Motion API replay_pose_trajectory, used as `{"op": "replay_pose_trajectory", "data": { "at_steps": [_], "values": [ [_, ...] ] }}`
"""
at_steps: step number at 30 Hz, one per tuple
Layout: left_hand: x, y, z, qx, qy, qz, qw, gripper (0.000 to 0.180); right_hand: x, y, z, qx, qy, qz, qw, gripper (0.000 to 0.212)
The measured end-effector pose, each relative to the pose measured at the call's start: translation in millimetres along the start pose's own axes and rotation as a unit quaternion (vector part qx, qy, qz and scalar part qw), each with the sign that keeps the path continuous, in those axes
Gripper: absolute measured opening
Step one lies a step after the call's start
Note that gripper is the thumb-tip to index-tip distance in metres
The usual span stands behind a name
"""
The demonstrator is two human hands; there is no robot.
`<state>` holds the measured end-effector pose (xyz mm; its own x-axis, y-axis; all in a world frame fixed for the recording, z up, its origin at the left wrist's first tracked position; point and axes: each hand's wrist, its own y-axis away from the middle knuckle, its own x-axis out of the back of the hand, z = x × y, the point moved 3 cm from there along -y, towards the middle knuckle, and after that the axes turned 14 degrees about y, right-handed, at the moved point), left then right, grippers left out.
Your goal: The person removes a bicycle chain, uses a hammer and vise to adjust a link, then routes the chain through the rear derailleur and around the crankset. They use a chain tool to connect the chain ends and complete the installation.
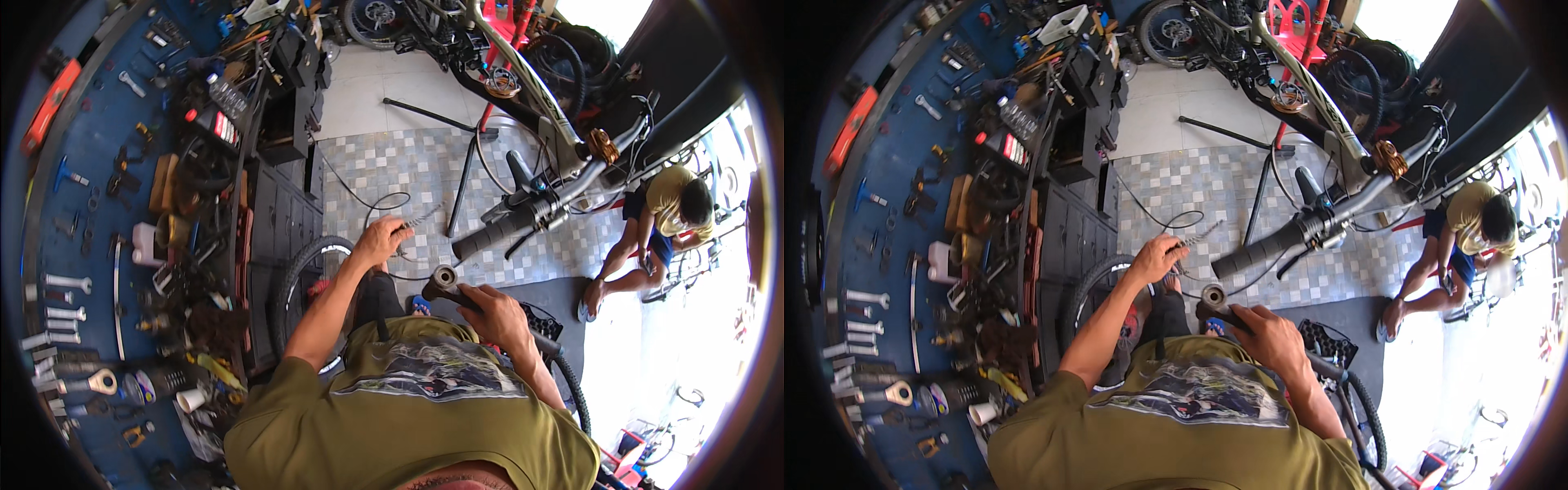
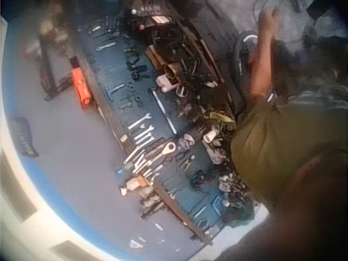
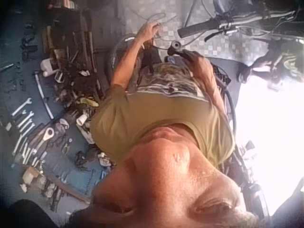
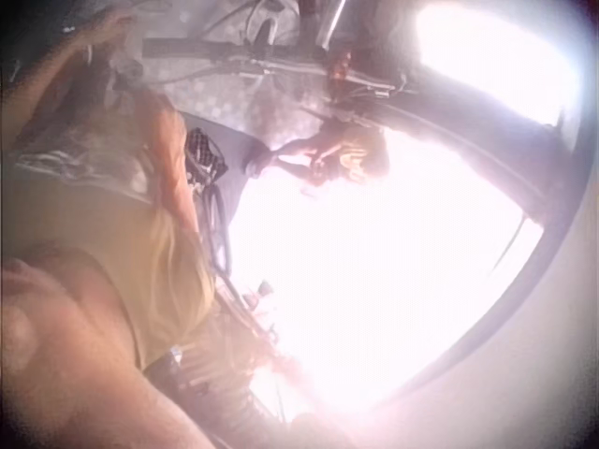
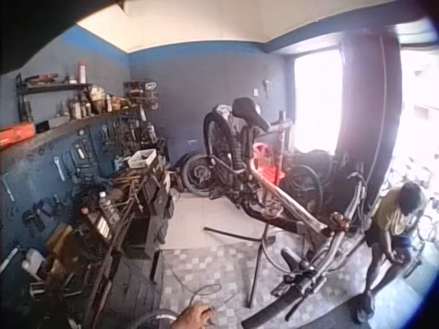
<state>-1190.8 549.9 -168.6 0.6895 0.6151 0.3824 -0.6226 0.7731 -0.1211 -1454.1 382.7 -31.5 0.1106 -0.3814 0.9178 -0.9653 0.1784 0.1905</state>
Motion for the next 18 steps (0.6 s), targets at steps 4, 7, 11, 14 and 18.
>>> {"op": "replay_pose_trajectory", "data": {
  "at_steps": [4,7,11,14,18],
  "values": [
    [39.1,-89.7,-50.5,0.035,0.005,-0.033,0.999,0.045,-54.4,-63.0,30.6,-0.11,0.025,-0.014,0.994,0.044],
    [71.2,-157.4,-62.8,0.022,0.028,-0.058,0.998,0.044,-82.4,-111.6,51.0,-0.203,-0.034,0.018,0.978,0.045],
    [128.5,-238.5,-73.3,-0.022,0.073,-0.026,0.997,0.046,-87.1,-174.9,49.4,-0.381,-0.013,-0.026,0.924,0.051],
    [184.8,-301.9,-59.8,-0.053,0.071,-0.049,0.995,0.046,-86.0,-198.2,42.9,-0.449,-0.017,0.027,0.893,0.05],
    [254.4,-370.7,-57.0,-0.068,0.036,-0.035,0.996,0.051,-68.0,-251.6,29.1,-0.5,-0.038,0.004,0.865,0.05]
  ]
}}
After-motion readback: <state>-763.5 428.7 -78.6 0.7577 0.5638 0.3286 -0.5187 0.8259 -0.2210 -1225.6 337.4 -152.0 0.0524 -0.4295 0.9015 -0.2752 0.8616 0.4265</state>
